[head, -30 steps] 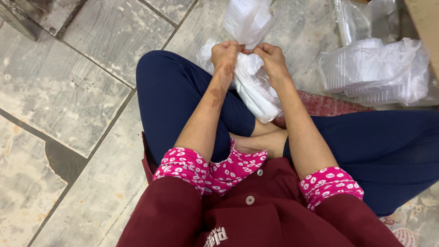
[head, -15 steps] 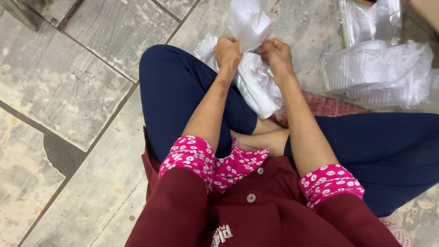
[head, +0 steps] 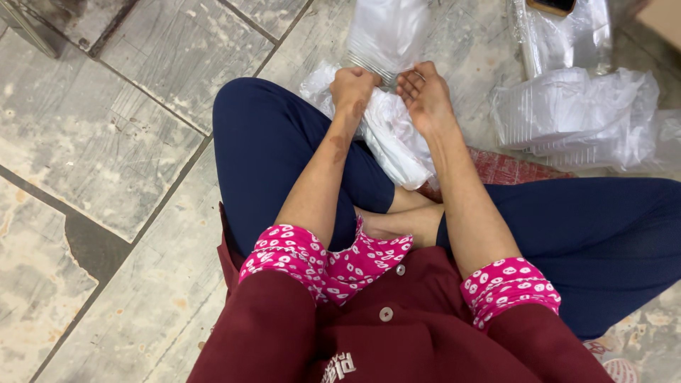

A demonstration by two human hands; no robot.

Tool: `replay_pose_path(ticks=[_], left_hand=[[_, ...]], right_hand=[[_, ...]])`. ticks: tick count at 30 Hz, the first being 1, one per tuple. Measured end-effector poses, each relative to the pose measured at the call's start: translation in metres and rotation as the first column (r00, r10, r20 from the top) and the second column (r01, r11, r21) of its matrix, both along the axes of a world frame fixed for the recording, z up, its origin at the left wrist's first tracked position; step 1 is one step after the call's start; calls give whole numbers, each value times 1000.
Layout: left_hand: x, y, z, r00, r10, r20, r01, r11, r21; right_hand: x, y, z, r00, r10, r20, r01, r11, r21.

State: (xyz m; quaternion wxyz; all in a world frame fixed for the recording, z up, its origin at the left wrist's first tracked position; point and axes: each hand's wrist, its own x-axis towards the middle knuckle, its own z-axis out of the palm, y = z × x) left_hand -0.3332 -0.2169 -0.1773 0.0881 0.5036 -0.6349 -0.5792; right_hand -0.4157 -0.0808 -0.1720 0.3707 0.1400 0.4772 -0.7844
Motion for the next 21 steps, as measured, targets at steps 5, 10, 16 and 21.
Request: replay_pose_path(ticks=[5,10,16,21], left_hand=[[1,-7,1,967,200,-160,-192,979,61],[-1,-14,4,963,203,-177,-207,978,-1],[-5,-19,6,977,121,-173,-156,967,-203],[-6,-17,8,979,42,-202,-106,943,-315]], right_hand=[[-12,4,-6,999,-38,27,41,992,-117],[-7,2,-11,984,101,-149,-96,994,44],[6,2,-12,926,302,-228,-213,914,345],[9,11,-4,699,486,-525,-105,796,596]])
